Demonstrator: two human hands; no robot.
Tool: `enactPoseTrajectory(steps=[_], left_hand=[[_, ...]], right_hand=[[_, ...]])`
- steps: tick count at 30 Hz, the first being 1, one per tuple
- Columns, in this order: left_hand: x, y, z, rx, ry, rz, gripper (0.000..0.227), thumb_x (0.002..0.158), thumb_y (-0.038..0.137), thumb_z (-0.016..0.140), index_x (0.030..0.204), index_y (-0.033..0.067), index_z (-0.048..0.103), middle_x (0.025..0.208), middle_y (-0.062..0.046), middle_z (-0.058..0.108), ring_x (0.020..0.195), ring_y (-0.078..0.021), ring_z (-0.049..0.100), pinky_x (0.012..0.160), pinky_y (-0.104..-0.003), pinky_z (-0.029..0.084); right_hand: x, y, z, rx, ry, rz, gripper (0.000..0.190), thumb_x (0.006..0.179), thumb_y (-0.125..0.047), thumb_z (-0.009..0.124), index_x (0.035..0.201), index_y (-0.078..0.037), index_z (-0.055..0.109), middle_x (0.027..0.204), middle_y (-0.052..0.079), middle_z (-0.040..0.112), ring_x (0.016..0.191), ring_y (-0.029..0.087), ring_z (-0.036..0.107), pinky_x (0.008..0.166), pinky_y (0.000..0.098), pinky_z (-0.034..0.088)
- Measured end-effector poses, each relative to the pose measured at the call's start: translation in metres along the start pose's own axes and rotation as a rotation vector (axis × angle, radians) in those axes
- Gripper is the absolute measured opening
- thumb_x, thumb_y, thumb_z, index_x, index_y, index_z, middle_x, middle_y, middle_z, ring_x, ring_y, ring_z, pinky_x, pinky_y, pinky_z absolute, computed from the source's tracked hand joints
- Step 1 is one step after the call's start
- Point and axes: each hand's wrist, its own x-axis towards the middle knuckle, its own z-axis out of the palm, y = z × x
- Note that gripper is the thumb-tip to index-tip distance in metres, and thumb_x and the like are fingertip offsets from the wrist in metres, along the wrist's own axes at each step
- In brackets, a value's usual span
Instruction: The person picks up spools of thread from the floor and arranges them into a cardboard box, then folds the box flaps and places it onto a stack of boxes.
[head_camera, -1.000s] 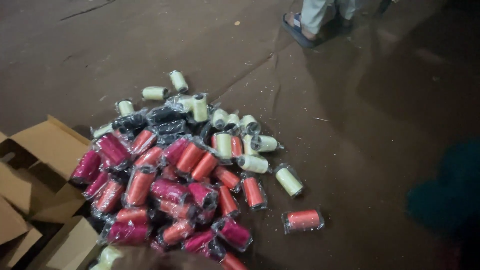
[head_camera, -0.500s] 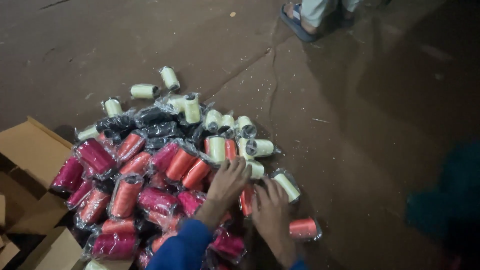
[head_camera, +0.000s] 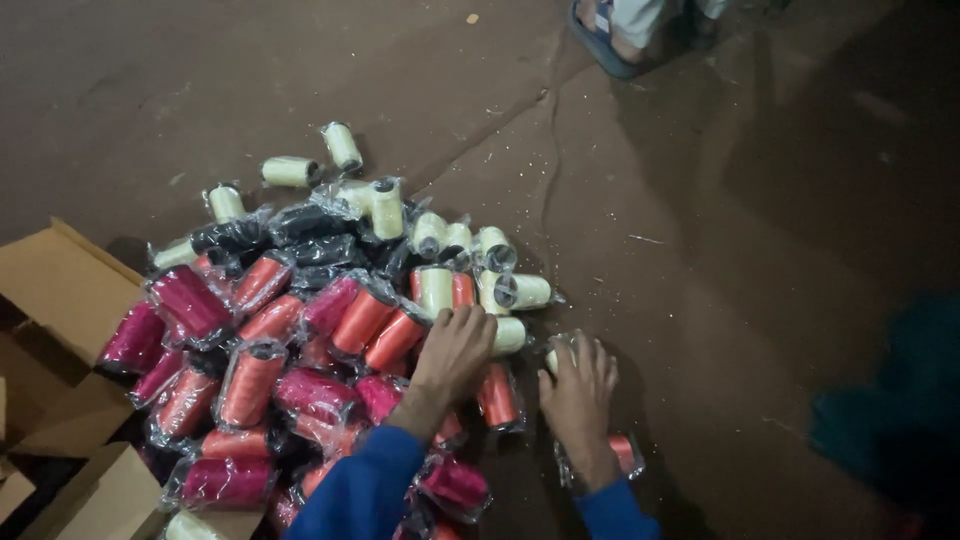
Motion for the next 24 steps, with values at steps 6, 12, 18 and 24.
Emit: enactPoseTrajectory(steps=[6, 12, 18, 24], left_hand=[[-0.008, -0.024, -0.021, -0.306, -0.068, -0.234, 0.073, 0.089, 0.053, 0.077, 0.135, 0.0019, 0.052, 0.128, -0.017, 0.06, 0.115, -0.0315, 0.06, 0.101, -0.049, 0.053], [-0.017, -0.03, -0.055, -0.857, 0.056, -0.575, 0.063, 0.076, 0.041, 0.075, 0.127, 0.0095, 0.053, 0.117, -0.019, 0.059, 0.111, -0.0447, 0.065, 0.091, -0.055, 0.056], [-0.02, -0.032, -0.089, -1.055, 0.188, -0.798, 0.073, 0.072, 0.043, 0.082, 0.131, 0.0093, 0.055, 0.123, -0.022, 0.062, 0.119, -0.0436, 0.065, 0.099, -0.05, 0.055], [-0.03, -0.038, -0.117, -1.235, 0.175, -0.975, 0.076, 0.076, 0.055, 0.078, 0.137, 0.0154, 0.055, 0.131, -0.022, 0.064, 0.129, -0.0381, 0.062, 0.107, -0.046, 0.051]], right_hand=[[-0.001, 0.013, 0.014, 0.03, -0.057, 0.042, 0.079, 0.081, -0.025, 0.084, 0.151, -0.016, 0.046, 0.148, 0.014, 0.053, 0.131, 0.039, 0.053, 0.107, 0.0616, 0.044], [0.009, -0.014, -0.029, 0.144, -0.107, 0.033, 0.068, 0.086, -0.016, 0.07, 0.15, -0.013, 0.048, 0.122, 0.019, 0.066, 0.115, 0.041, 0.067, 0.094, 0.0563, 0.053], [0.038, -0.051, -0.053, 0.247, -0.161, -0.186, 0.061, 0.074, -0.013, 0.079, 0.131, -0.009, 0.061, 0.154, 0.023, 0.041, 0.122, 0.052, 0.06, 0.095, 0.0631, 0.056], [0.057, -0.071, -0.068, 0.248, -0.348, -0.225, 0.057, 0.074, -0.008, 0.076, 0.13, -0.004, 0.064, 0.17, 0.022, 0.015, 0.135, 0.057, 0.048, 0.107, 0.0658, 0.049]])
